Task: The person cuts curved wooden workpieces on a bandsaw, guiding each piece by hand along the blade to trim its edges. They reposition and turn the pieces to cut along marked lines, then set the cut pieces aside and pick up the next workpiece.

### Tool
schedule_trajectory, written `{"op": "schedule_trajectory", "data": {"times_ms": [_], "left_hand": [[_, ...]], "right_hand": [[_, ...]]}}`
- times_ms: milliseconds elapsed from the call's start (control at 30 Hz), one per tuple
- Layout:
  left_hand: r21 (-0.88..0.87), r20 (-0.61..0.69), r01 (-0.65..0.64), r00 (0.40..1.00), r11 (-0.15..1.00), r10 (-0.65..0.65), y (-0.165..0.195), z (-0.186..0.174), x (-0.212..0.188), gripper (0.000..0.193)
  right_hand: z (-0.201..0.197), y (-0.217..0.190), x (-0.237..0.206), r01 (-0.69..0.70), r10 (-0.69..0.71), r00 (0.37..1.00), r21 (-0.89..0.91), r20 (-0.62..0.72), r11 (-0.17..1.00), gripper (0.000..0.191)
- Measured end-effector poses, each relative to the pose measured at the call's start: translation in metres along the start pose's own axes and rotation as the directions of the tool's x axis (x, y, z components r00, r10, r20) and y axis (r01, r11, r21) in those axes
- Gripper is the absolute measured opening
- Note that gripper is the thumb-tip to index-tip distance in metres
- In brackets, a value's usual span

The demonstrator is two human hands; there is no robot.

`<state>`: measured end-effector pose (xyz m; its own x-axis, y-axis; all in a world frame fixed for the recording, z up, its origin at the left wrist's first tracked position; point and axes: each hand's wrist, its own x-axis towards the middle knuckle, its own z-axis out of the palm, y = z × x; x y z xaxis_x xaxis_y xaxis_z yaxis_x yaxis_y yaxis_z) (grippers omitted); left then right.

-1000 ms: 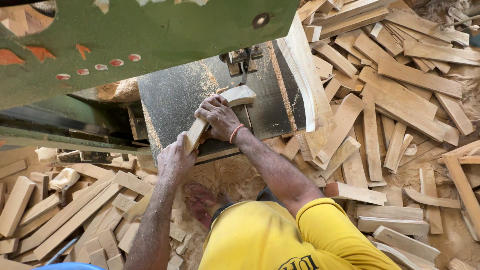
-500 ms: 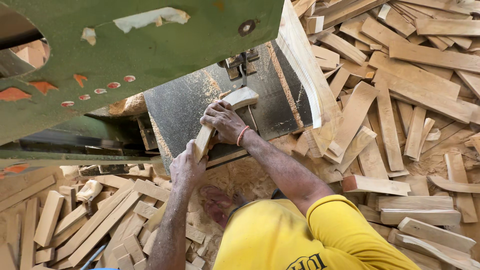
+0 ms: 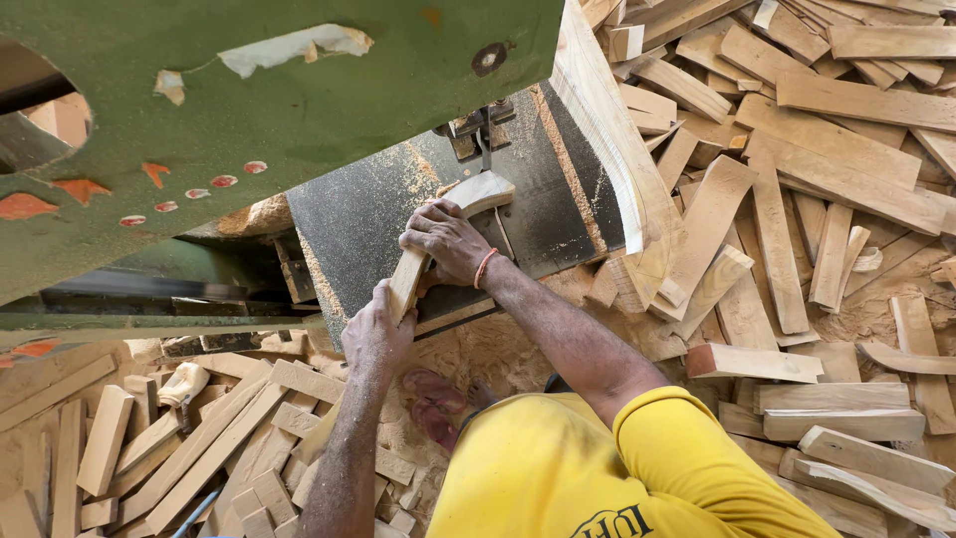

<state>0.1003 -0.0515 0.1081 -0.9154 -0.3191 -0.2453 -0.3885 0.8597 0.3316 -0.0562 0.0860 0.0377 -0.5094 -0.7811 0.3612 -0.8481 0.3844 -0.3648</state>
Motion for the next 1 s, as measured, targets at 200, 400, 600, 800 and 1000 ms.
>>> {"op": "schedule_trajectory", "data": {"times_ms": [200, 400, 600, 800, 1000], "left_hand": [[-0.001, 0.01, 0.032, 0.999, 0.999, -0.032, -0.001, 0.003, 0.001, 0.07], [0.01, -0.028, -0.008, 1.0, 1.0, 0.008, -0.006, 0.008, 0.005, 0.071], [0.019, -0.041, -0.014, 0.999, 1.0, 0.015, -0.008, 0.009, 0.008, 0.07], [0.019, -0.038, 0.003, 0.999, 1.0, -0.002, -0.003, 0.009, 0.008, 0.07], [0.008, -0.022, 0.016, 1.0, 1.0, -0.016, -0.001, 0.011, 0.009, 0.069]], "right_hand": [[0.002, 0.002, 0.002, -0.016, 0.016, 0.999, 0.015, 0.047, 1.0, 0.066], [0.006, 0.005, 0.004, 0.02, -0.02, 1.0, -0.034, 0.01, 0.999, 0.067], [0.005, 0.006, 0.006, 0.016, -0.016, 1.0, -0.014, 0.008, 1.0, 0.065], [0.002, 0.007, 0.007, 0.007, -0.007, 0.999, 0.016, 0.037, 1.0, 0.072], [0.004, 0.011, 0.01, 0.021, -0.021, 0.999, -0.012, 0.045, 1.0, 0.071]]}}
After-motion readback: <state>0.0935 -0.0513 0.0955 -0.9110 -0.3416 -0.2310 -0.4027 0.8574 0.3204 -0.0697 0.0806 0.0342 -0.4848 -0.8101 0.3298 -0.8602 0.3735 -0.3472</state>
